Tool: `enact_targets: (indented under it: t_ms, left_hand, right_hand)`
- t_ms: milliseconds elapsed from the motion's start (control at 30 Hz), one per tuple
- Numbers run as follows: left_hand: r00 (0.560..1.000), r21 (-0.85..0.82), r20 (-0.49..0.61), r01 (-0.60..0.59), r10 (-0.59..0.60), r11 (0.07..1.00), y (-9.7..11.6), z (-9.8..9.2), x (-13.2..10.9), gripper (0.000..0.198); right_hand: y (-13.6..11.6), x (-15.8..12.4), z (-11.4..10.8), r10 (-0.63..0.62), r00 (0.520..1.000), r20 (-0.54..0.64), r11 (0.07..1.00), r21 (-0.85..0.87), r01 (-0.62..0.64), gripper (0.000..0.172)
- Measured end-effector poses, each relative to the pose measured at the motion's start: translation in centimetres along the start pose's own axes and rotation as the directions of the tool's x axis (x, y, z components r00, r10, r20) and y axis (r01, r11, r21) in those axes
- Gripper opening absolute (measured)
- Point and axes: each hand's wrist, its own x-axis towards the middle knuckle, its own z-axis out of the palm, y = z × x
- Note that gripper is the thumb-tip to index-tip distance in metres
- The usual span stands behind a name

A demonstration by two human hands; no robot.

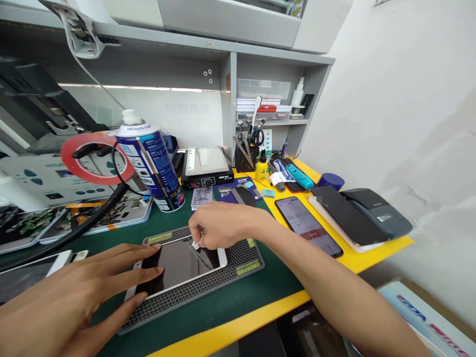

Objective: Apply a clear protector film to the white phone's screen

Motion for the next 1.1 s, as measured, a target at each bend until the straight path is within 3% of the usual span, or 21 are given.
enact_targets:
  t_ms: [100,367,667,1100]
  left_hand:
    - [0.99,0.109,0.099,-0.107,0.096,0.988,0.2,-0.4,0.4,0.038]
    - [0.991,0.117,0.07,-0.122,0.114,0.986,0.6,-0.5,0.9,0.031]
    - [0.992,0.085,0.078,-0.105,0.099,0.991,1.0,-0.7,1.3,0.03]
    - [0.994,0.007,0.098,-0.046,0.045,0.999,1.5,-0.9,1.3,0.031]
  right_hand:
    - [0.2,0.0,0.1,0.004,1.0,-0.02,0.999,-0.037,-0.005,0.011]
    - [0.2,0.0,-0.1,-0.005,1.0,-0.001,0.999,-0.042,0.005,0.013]
    - [-0.5,-0.4,-0.2,-0.015,0.983,0.184,1.0,0.019,0.011,0.011]
    - [0.1,-0.2,-0.6,0.023,0.987,0.156,0.999,0.041,-0.03,0.007]
